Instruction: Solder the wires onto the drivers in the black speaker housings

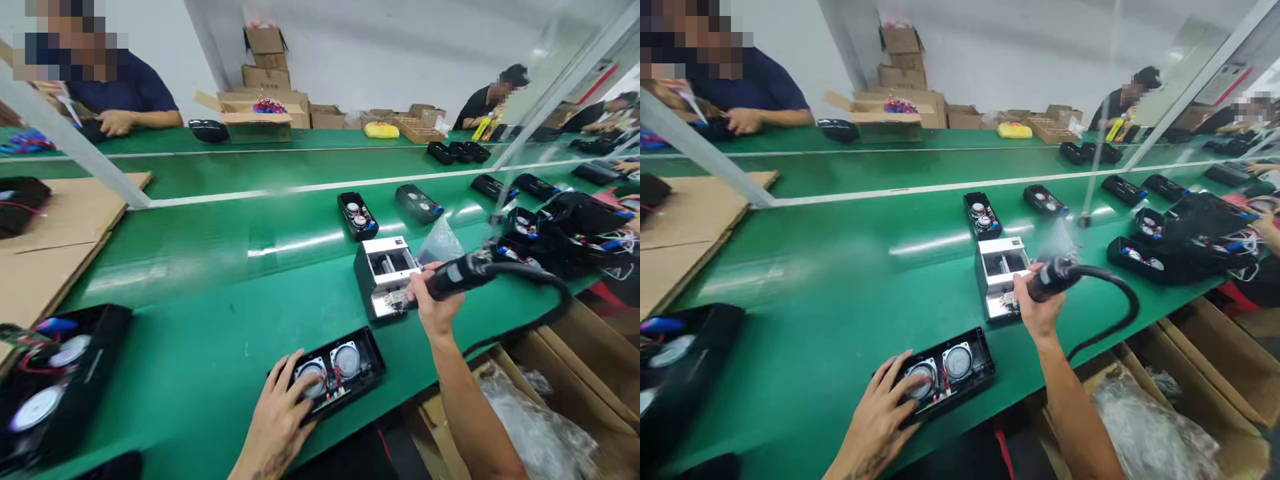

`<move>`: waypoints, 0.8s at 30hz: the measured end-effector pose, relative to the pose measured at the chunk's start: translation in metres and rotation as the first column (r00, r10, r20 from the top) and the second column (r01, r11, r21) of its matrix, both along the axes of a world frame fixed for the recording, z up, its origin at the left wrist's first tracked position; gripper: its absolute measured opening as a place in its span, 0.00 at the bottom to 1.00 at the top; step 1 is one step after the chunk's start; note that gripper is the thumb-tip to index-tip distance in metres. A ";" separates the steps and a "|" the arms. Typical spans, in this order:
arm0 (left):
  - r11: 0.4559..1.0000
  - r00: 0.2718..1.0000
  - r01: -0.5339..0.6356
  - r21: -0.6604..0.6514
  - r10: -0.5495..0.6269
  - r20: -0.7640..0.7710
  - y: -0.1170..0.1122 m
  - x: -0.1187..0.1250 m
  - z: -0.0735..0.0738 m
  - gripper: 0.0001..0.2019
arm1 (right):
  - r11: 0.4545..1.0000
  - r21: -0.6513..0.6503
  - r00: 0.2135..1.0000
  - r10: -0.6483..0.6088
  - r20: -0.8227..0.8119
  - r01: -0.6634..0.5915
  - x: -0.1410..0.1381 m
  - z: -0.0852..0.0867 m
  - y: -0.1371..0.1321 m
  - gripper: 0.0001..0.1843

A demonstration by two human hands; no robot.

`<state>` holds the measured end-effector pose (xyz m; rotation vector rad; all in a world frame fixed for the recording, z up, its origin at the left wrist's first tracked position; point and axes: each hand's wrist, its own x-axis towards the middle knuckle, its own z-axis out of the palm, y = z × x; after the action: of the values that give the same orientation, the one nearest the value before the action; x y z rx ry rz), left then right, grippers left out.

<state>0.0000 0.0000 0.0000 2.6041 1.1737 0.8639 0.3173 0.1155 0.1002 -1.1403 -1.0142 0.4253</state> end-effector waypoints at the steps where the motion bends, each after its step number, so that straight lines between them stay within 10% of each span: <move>1: 1.000 1.000 -0.003 -0.003 0.003 -0.008 0.000 0.000 -0.002 0.19 | 1.000 -0.017 1.000 -0.001 -0.006 0.001 0.000 0.000 0.002 0.15; 9: 0.999 0.999 -0.012 0.031 0.014 -0.038 -0.001 0.000 -0.009 0.15 | 0.939 -0.288 0.978 0.206 0.027 -0.189 -0.001 -0.004 -0.021 0.18; 17: 1.000 0.996 -0.001 0.004 0.002 -0.089 -0.003 0.001 -0.005 0.15 | 0.905 0.094 0.895 0.425 -0.136 -0.416 -0.041 0.006 -0.108 0.18; 24: 1.000 0.996 -0.010 0.014 0.011 -0.094 -0.005 0.004 -0.002 0.14 | 0.828 0.046 0.823 0.560 -0.098 -0.558 -0.073 -0.013 -0.126 0.17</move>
<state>0.0040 -0.0048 -0.0024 2.6782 1.2098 0.7612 0.2440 -0.0101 0.0871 -0.7751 -1.2504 0.9392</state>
